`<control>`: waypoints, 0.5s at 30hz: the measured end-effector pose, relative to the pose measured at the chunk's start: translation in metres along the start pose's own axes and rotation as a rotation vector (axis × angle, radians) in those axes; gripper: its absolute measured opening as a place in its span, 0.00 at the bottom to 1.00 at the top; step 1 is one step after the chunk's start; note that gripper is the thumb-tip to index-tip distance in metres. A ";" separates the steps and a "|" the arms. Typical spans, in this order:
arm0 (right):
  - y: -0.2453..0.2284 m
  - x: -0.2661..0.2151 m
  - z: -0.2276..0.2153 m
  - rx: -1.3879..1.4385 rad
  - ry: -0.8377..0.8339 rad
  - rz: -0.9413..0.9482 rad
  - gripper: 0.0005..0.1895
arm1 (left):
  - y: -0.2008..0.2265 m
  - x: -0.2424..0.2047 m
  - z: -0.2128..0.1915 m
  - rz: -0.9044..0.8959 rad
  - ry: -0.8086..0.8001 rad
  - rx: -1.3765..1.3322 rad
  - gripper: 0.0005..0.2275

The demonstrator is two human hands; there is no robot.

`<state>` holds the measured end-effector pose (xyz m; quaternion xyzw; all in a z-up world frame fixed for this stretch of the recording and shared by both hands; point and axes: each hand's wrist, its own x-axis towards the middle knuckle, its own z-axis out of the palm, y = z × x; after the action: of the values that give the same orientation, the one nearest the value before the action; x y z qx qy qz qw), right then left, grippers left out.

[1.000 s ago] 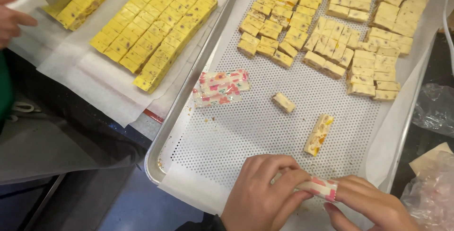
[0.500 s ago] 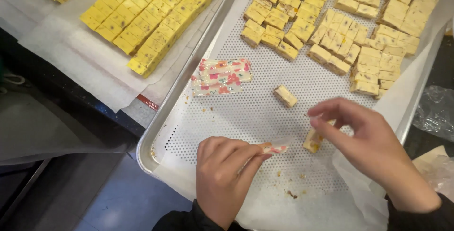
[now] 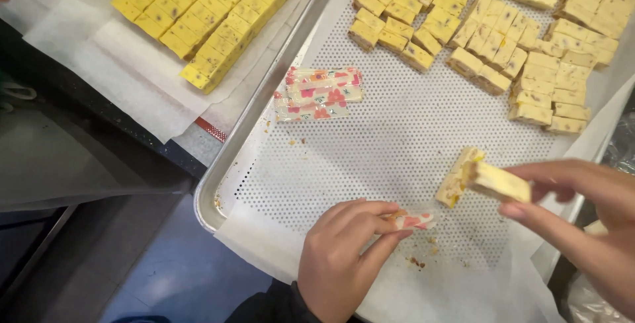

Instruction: The person wraps individual pieces of rectangular yellow candy in patterned paper by hand and places them onto a tray, while another person nearby cuts large slabs of the candy into smaller bars using a knife.

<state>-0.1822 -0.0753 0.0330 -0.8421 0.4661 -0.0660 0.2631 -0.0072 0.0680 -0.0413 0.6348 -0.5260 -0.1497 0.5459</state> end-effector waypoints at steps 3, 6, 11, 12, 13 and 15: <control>0.010 -0.042 0.009 0.303 0.145 0.260 0.24 | 0.009 0.005 0.002 0.040 -0.014 -0.056 0.05; 0.007 -0.064 0.008 0.516 0.311 0.128 0.16 | 0.023 0.008 0.005 0.083 -0.065 -0.041 0.06; -0.019 -0.091 -0.021 0.918 0.253 0.365 0.13 | 0.075 0.010 -0.013 0.195 -0.125 -0.052 0.05; -0.021 -0.095 -0.030 0.930 0.283 0.344 0.13 | 0.088 0.015 -0.020 0.231 -0.128 -0.049 0.05; -0.023 -0.098 -0.038 0.942 0.243 0.298 0.13 | 0.100 0.020 -0.026 0.225 -0.143 -0.063 0.05; -0.026 -0.111 -0.052 0.956 0.197 0.271 0.12 | 0.121 0.018 -0.036 0.203 -0.172 -0.076 0.06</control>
<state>-0.2428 0.0073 0.1052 -0.5492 0.5113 -0.3166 0.5803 -0.0336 0.0902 0.0817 0.5419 -0.6263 -0.1671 0.5349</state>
